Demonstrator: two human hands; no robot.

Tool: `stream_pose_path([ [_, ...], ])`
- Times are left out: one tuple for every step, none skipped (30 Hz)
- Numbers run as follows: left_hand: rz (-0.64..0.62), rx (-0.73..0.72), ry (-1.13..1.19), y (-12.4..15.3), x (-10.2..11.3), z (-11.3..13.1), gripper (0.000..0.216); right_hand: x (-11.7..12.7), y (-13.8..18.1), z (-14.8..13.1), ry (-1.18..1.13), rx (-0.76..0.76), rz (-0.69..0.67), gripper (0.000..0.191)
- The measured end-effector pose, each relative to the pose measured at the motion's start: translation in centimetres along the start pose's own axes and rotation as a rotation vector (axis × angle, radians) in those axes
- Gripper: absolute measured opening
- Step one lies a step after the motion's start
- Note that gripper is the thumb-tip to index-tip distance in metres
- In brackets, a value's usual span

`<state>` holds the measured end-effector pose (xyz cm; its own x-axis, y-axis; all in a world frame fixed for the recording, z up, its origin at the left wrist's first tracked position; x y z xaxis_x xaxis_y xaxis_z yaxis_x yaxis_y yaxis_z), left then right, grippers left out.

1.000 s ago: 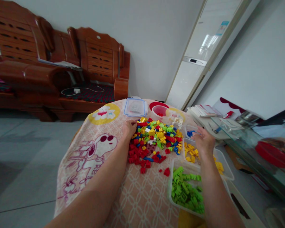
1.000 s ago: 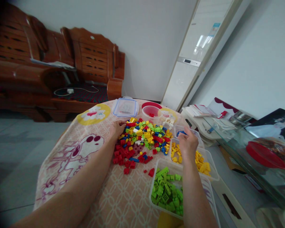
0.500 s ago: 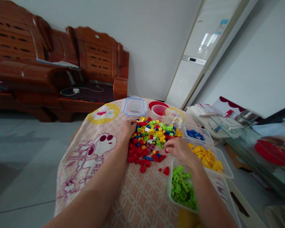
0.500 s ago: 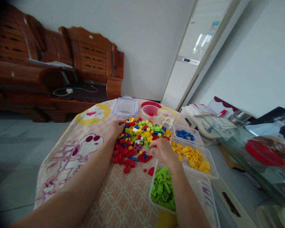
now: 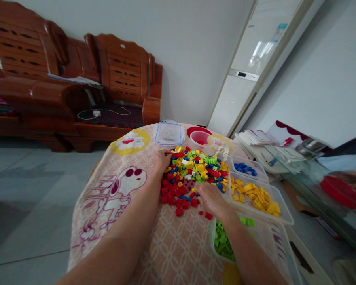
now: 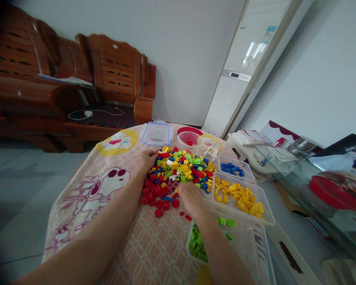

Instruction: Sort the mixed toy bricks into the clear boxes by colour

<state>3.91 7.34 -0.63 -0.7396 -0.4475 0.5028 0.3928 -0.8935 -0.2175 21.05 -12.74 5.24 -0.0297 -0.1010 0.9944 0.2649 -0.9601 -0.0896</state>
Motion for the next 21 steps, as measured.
stream_pose_path([
  [0.001, 0.0, 0.003, 0.0, 0.0, 0.0, 0.026, -0.1, 0.0, 0.0, -0.001, 0.007, 0.009, 0.023],
  [0.001, -0.003, 0.007, 0.0, -0.1, 0.0, 0.027, -0.2, 0.1, 0.0, -0.007, 0.016, 0.022, 0.023],
  [-0.004, -0.008, 0.013, 0.0, -0.2, 0.0, 0.027, -0.4, 0.1, 0.1, -0.021, 0.03, 0.038, 0.023],
  [-0.009, -0.015, 0.019, 0.0, -0.2, 0.0, 0.027, -0.5, 0.2, 0.1, -0.042, 0.046, 0.061, 0.024],
  [-0.013, -0.019, 0.021, 0.0, -0.3, 0.0, 0.027, -0.6, 0.2, 0.2, -0.067, 0.059, 0.086, 0.025],
  [-0.015, -0.021, 0.019, 0.0, -0.3, 0.0, 0.027, -0.6, 0.2, 0.4, -0.095, 0.068, 0.114, 0.026],
  [-0.018, -0.022, 0.017, 0.0, -0.3, 0.0, 0.027, -0.5, 0.2, 0.6, -0.122, 0.072, 0.142, 0.027],
  [-0.021, -0.022, 0.016, 0.0, -0.3, 0.1, 0.027, -0.3, 0.2, 0.9, -0.145, 0.066, 0.169, 0.028],
  [-0.024, -0.022, 0.016, 0.0, -0.2, 0.1, 0.027, 0.0, 0.2, 1.1, -0.165, 0.051, 0.191, 0.028],
  [-0.026, -0.024, 0.016, 0.0, -0.2, 0.2, 0.027, 0.3, 0.1, 1.4, -0.183, 0.033, 0.208, 0.028],
  [-0.025, -0.028, 0.015, 0.0, -0.2, 0.2, 0.027, 0.8, 0.1, 1.6, -0.201, 0.013, 0.222, 0.028],
  [-0.022, -0.032, 0.013, -0.1, -0.1, 0.2, 0.027, 1.2, 0.0, 1.9, -0.221, -0.008, 0.234, 0.027],
  [-0.018, -0.031, 0.008, -0.1, -0.1, 0.2, 0.027, 1.7, -0.1, 2.3, -0.242, -0.033, 0.25, 0.026],
  [-0.014, -0.029, 0.001, -0.1, -0.1, 0.2, 0.027, 2.3, -0.2, 2.8, -0.266, -0.058, 0.271, 0.025],
  [-0.012, -0.028, -0.004, -0.1, -0.1, 0.2, 0.026, 2.8, -0.2, 3.5, -0.292, -0.085, 0.301, 0.025],
  [-0.011, -0.026, -0.005, -0.1, -0.1, 0.2, 0.026, 3.4, -0.2, 4.4, -0.314, -0.119, 0.345, 0.025],
  [-0.012, -0.022, -0.001, -0.1, -0.1, 0.1, 0.026, 4.0, -0.1, 5.6, -0.327, -0.159, 0.401, 0.025],
  [-0.014, -0.019, 0.008, -0.1, -0.2, 0.1, 0.025, 4.7, 0.2, 7.2, -0.322, -0.212, 0.475, 0.026],
  [-0.012, -0.013, 0.019, -0.1, -0.2, 0.0, 0.025, 5.5, 0.7, 9.1, -0.28, -0.294, 0.574, 0.026],
  [-0.01, -0.009, 0.03, -0.1, -0.2, 0.0, 0.025, 6.4, 1.5, 11.1, -0.203, -0.391, 0.701, 0.03],
  [-0.008, -0.006, 0.04, -0.1, -0.2, 0.0, 0.025, 7.3, 2.5, 12.9, -0.111, -0.483, 0.821, 0.035],
])
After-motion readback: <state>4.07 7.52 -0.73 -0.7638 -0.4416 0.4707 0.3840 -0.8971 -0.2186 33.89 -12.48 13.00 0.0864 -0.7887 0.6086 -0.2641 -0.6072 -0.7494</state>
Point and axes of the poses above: each hand's wrist, its own y-axis away from the middle knuckle, its own x-axis out of the back of the hand, z = x × y, the point moved 6 cm from there along -y, towards the middle knuckle, and after that the axes turned 15 degrees about z, right-handed, at the moved point
